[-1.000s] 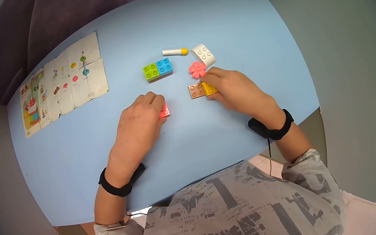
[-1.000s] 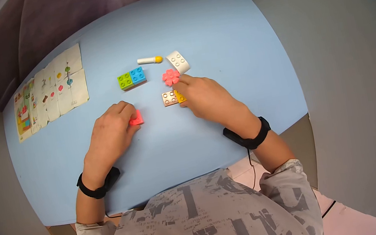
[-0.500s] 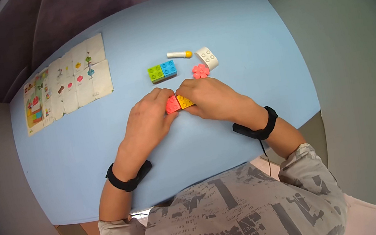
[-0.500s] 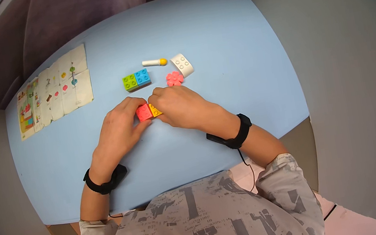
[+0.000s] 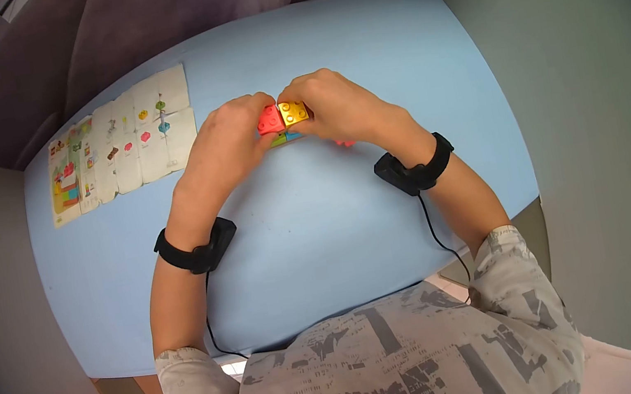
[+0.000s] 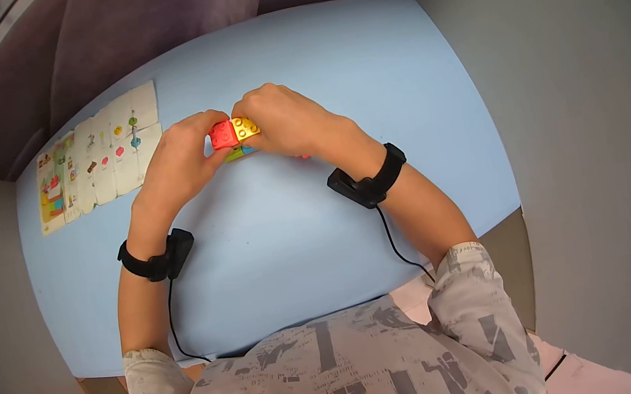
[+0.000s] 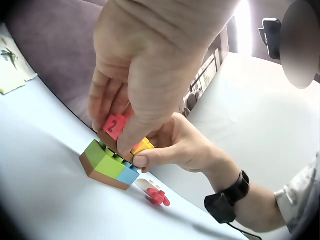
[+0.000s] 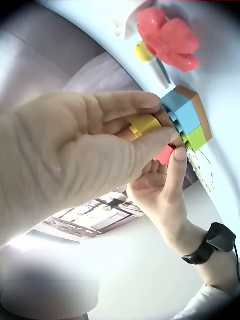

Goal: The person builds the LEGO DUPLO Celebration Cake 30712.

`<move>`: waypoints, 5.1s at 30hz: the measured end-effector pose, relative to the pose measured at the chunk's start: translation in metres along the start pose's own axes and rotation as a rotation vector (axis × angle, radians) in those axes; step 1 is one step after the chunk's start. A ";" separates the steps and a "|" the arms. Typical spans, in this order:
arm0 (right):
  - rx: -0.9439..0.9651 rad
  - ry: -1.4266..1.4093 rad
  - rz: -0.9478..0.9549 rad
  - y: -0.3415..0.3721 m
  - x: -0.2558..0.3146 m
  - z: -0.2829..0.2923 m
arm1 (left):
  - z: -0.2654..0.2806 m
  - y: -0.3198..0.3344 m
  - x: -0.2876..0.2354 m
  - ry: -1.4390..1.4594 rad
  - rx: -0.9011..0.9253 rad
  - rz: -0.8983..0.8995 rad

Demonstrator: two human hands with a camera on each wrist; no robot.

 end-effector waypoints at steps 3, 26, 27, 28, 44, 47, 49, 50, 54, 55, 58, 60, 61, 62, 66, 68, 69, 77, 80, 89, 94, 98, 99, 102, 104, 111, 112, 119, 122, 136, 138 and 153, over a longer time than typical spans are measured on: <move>0.013 -0.025 -0.006 0.007 0.001 -0.005 | -0.004 0.005 0.002 0.032 0.027 0.042; 0.033 -0.039 -0.088 0.012 0.003 -0.006 | -0.009 0.003 0.001 -0.070 0.013 0.025; 0.034 -0.032 -0.082 0.012 0.003 -0.007 | -0.009 0.002 0.001 -0.079 0.021 0.037; 0.035 -0.024 -0.076 0.012 0.003 -0.008 | -0.009 0.002 0.001 -0.089 0.030 0.047; 0.107 -0.055 -0.158 0.014 0.002 -0.002 | -0.010 0.009 0.007 0.121 -0.093 0.098; 0.011 -0.126 -0.148 0.024 0.000 0.018 | -0.010 0.009 0.003 0.129 -0.113 0.069; -0.099 -0.147 -0.217 0.036 -0.017 0.033 | -0.011 0.009 -0.001 0.130 -0.087 0.070; -0.155 -0.157 -0.251 0.043 -0.027 0.041 | -0.008 0.011 -0.001 0.124 -0.123 0.043; -0.185 0.065 -0.262 0.073 -0.053 0.063 | 0.007 0.018 0.003 0.135 -0.205 0.037; -0.136 0.134 -0.317 0.077 -0.058 0.059 | 0.012 0.020 0.004 0.144 -0.210 0.064; -0.039 0.291 -0.455 0.083 -0.069 0.050 | 0.015 0.026 0.010 0.084 -0.167 0.045; -0.038 0.330 -0.521 0.082 -0.067 0.042 | 0.016 0.028 0.009 0.048 -0.149 0.035; 0.002 0.316 -0.557 0.078 -0.064 0.039 | 0.018 0.028 0.006 0.028 -0.141 0.039; 0.043 0.300 -0.593 0.075 -0.058 0.036 | 0.018 0.029 0.004 0.006 -0.131 0.044; 0.006 0.363 -0.541 0.072 -0.064 0.019 | 0.018 0.032 0.007 0.022 -0.134 0.072; 0.021 0.384 -0.541 0.069 -0.067 0.016 | 0.019 0.034 0.009 0.036 -0.131 0.113; 0.031 0.393 -0.543 0.068 -0.068 0.015 | 0.020 0.034 0.009 0.028 -0.133 0.112; 0.099 0.439 -0.557 0.065 -0.069 0.019 | 0.019 0.035 0.014 0.037 -0.172 0.094; 0.116 0.458 -0.519 0.066 -0.067 0.017 | 0.022 0.036 0.010 0.030 -0.161 0.067; -0.163 0.288 -0.150 0.038 0.011 0.043 | 0.028 0.037 0.009 0.001 -0.241 0.018; -0.044 0.322 -0.004 0.012 0.031 0.013 | 0.030 0.039 0.004 0.039 -0.215 0.054; 0.015 0.352 0.015 0.004 0.027 -0.003 | 0.030 0.040 0.003 0.051 -0.228 0.022; 0.005 0.334 0.027 0.003 0.028 -0.003 | 0.030 0.040 0.003 0.055 -0.227 0.014; 0.017 0.323 0.031 0.000 0.028 -0.003 | 0.028 0.037 0.003 0.072 -0.213 -0.006; 0.002 0.325 0.042 0.000 0.027 -0.004 | 0.027 0.036 0.001 0.083 -0.200 -0.010; 0.056 0.302 -0.009 0.009 0.027 0.000 | 0.023 0.035 -0.003 0.075 -0.166 0.026; 0.094 0.293 -0.030 0.010 0.029 0.004 | 0.023 0.036 -0.002 0.074 -0.173 0.033; -0.084 0.097 0.087 0.011 0.043 0.010 | 0.033 0.039 0.000 0.060 -0.206 0.039; -0.215 0.043 0.120 0.008 0.043 0.021 | 0.034 0.041 0.004 0.052 -0.230 0.007; 0.168 0.078 0.062 0.003 0.038 -0.010 | 0.033 0.042 0.009 0.038 -0.262 -0.015; 0.278 0.132 0.022 -0.001 0.039 -0.016 | 0.033 0.041 0.008 0.033 -0.258 0.001; -0.266 0.185 0.103 0.037 0.032 0.028 | 0.040 0.047 -0.011 0.095 -0.251 -0.043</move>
Point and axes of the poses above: each hand's wrist, its own y-axis away from the middle knuckle, its own z-axis out of the back of the hand, x = y × z, the point moved 6 cm from there along -y, towards the middle knuckle, and after that the axes turned 10 degrees about y, right-handed, at the moved point
